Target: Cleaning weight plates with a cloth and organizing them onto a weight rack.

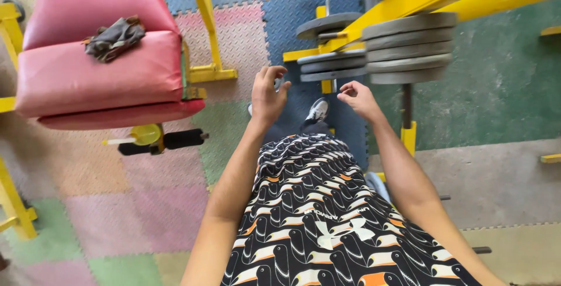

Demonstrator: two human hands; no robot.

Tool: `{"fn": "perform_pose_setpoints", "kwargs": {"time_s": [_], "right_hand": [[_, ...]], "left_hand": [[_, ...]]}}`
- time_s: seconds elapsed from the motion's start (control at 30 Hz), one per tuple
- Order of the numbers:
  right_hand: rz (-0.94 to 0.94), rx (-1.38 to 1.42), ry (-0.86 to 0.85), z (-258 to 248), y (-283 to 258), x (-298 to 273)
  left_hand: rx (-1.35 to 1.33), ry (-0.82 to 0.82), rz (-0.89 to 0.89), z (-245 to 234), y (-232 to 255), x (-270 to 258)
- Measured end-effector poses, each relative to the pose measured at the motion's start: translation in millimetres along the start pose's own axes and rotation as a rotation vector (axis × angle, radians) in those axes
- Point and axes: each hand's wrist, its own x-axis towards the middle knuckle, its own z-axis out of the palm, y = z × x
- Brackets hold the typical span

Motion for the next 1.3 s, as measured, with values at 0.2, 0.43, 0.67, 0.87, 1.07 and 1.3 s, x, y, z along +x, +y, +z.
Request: {"fn": "perform_pose_setpoints", "kwargs": {"time_s": [0.2, 0.43, 0.67, 0.87, 1.07, 1.3], "right_hand": [[0.105, -0.250, -0.037, 93.6, -28.3, 19.5], [0.160, -0.353, -0.095, 172.9, -29.1, 56.5], [0.292, -0.417, -0.152, 212.8, 14.0, 119.6], [0.363, -0.464, -0.174, 245.9, 136.4, 214.4], [0.391, -0.476, -0.185, 286.5, 278.6, 314.1], [0.345, -0.473, -0.138, 333.9, 422.2, 404.2]], "left_hand": [[-0.082, -0.063, -0.188, -51.6, -101.9, -24.3], [-0.182, -0.178, -0.387, -59.1, -202.6, -48.4], [-0.182, -0.271, -0.600, 1.3, -297.0, -55.9], [-0.116, -0.304, -0.759, 103.8, -433.4, -73.2], [-0.071, -0.315, -0.852, 224.4, -594.2, -107.2], [-0.063, -0.365, -0.971, 328.0, -729.1, -121.1]]}}
